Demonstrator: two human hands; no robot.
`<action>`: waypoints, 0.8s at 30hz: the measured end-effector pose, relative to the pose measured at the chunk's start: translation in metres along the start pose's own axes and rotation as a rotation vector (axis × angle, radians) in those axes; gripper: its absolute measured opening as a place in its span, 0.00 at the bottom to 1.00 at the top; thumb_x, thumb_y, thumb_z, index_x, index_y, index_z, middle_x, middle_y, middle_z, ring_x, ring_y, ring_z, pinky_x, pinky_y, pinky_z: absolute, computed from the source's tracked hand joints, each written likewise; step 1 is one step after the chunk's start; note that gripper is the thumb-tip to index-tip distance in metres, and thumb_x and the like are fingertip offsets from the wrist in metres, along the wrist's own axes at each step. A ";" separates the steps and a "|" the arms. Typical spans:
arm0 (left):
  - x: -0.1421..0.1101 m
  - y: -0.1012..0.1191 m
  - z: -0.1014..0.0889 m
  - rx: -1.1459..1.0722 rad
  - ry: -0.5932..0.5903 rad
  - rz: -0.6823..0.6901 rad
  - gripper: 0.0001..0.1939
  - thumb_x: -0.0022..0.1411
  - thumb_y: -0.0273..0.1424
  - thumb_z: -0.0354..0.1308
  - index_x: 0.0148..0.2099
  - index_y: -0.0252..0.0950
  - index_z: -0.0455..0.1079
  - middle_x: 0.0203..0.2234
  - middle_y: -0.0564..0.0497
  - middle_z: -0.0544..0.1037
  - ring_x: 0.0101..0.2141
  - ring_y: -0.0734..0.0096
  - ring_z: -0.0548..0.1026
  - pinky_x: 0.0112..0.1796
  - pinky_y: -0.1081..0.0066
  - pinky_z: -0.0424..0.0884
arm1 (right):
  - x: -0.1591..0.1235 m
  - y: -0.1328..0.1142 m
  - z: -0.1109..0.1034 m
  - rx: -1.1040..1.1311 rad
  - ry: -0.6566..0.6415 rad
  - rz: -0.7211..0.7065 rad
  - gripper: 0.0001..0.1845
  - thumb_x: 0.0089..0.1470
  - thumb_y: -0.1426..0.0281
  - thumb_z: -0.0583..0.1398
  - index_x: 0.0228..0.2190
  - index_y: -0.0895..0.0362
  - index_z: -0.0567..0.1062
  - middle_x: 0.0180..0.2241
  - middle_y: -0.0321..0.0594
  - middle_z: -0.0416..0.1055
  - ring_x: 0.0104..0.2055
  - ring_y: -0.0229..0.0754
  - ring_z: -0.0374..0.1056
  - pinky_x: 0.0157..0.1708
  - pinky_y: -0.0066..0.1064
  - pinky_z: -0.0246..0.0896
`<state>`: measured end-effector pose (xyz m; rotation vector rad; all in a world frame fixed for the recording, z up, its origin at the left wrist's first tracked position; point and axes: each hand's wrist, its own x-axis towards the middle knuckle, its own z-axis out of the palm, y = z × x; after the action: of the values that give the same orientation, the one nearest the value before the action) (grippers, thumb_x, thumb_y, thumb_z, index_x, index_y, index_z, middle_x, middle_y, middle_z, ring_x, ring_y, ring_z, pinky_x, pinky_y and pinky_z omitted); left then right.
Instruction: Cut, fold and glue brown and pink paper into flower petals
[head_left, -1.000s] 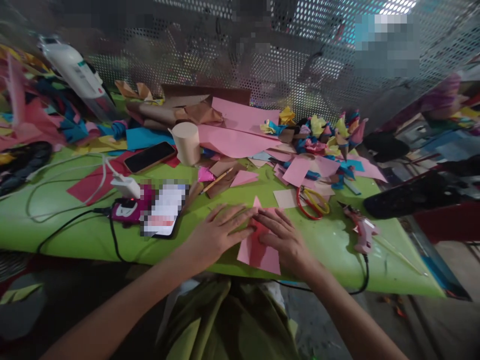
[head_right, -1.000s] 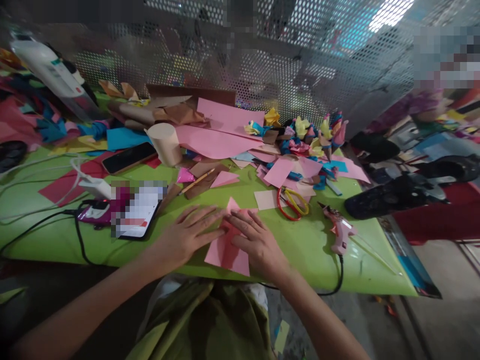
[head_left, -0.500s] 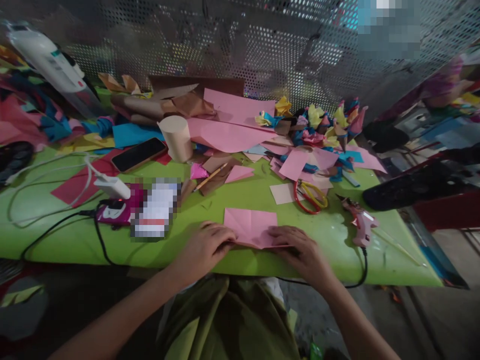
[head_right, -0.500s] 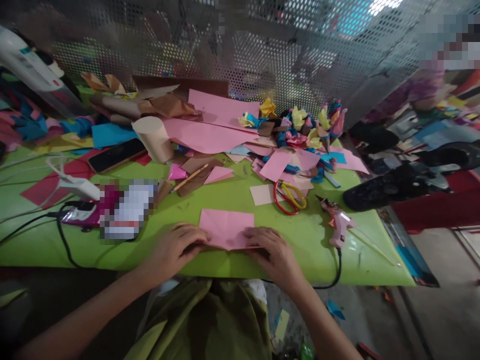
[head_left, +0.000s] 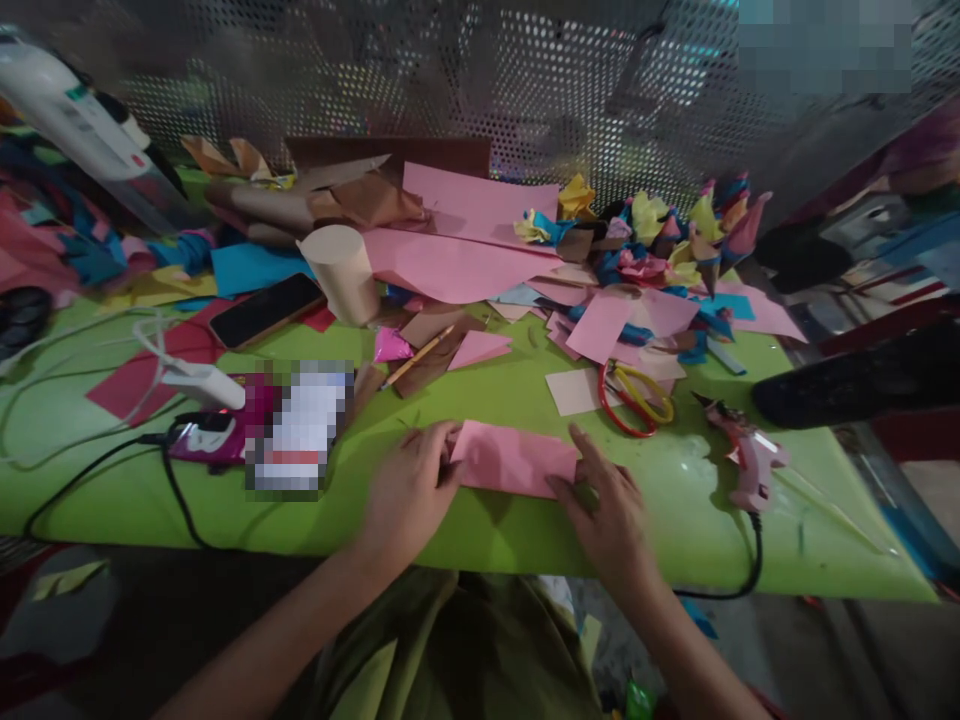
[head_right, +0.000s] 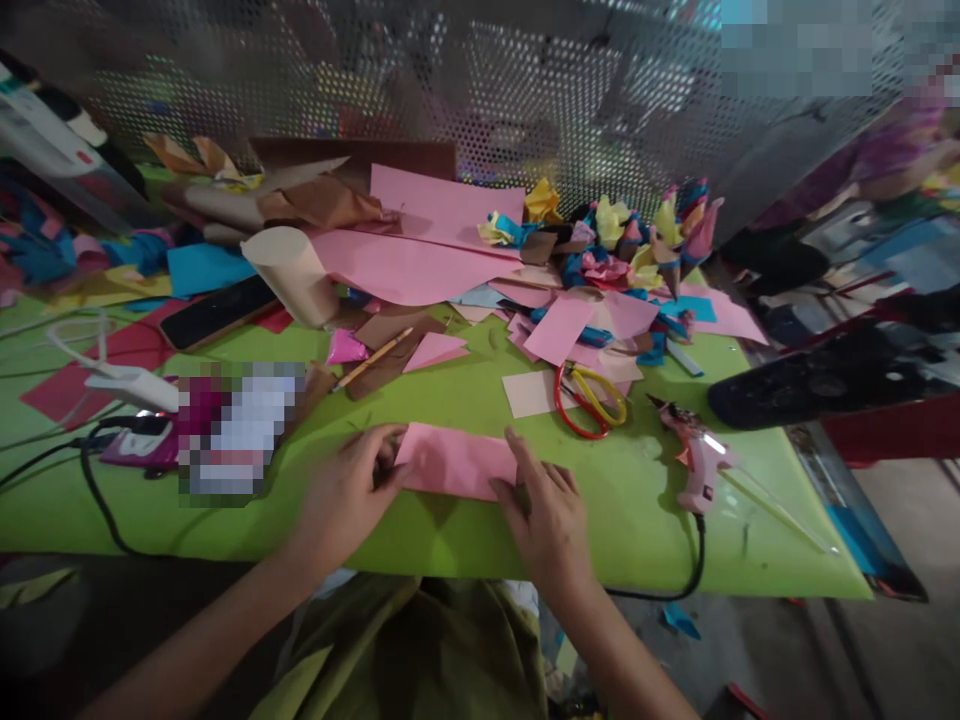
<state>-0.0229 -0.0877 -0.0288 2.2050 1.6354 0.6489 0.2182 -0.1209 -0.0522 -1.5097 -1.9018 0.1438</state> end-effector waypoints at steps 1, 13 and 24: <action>-0.001 0.000 0.000 0.002 -0.003 0.003 0.20 0.60 0.20 0.63 0.53 0.38 0.67 0.33 0.52 0.81 0.37 0.63 0.79 0.37 0.68 0.72 | 0.001 -0.001 -0.002 -0.013 -0.026 -0.046 0.20 0.66 0.68 0.57 0.58 0.50 0.72 0.31 0.37 0.78 0.32 0.43 0.72 0.37 0.36 0.65; -0.009 -0.001 -0.001 0.065 -0.034 0.115 0.16 0.65 0.21 0.56 0.53 0.39 0.71 0.35 0.49 0.80 0.36 0.62 0.75 0.37 0.64 0.70 | 0.002 -0.002 -0.007 0.020 -0.134 -0.070 0.13 0.66 0.71 0.56 0.43 0.49 0.81 0.34 0.39 0.78 0.38 0.45 0.70 0.39 0.39 0.60; -0.008 0.002 -0.003 0.062 -0.041 0.091 0.13 0.67 0.22 0.53 0.51 0.38 0.71 0.36 0.49 0.79 0.35 0.63 0.74 0.36 0.63 0.70 | 0.000 0.001 -0.008 0.000 -0.194 -0.072 0.16 0.67 0.72 0.55 0.50 0.48 0.78 0.35 0.39 0.77 0.39 0.46 0.69 0.40 0.39 0.58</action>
<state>-0.0243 -0.0957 -0.0266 2.3320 1.5629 0.5797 0.2240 -0.1235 -0.0468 -1.4703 -2.1057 0.2657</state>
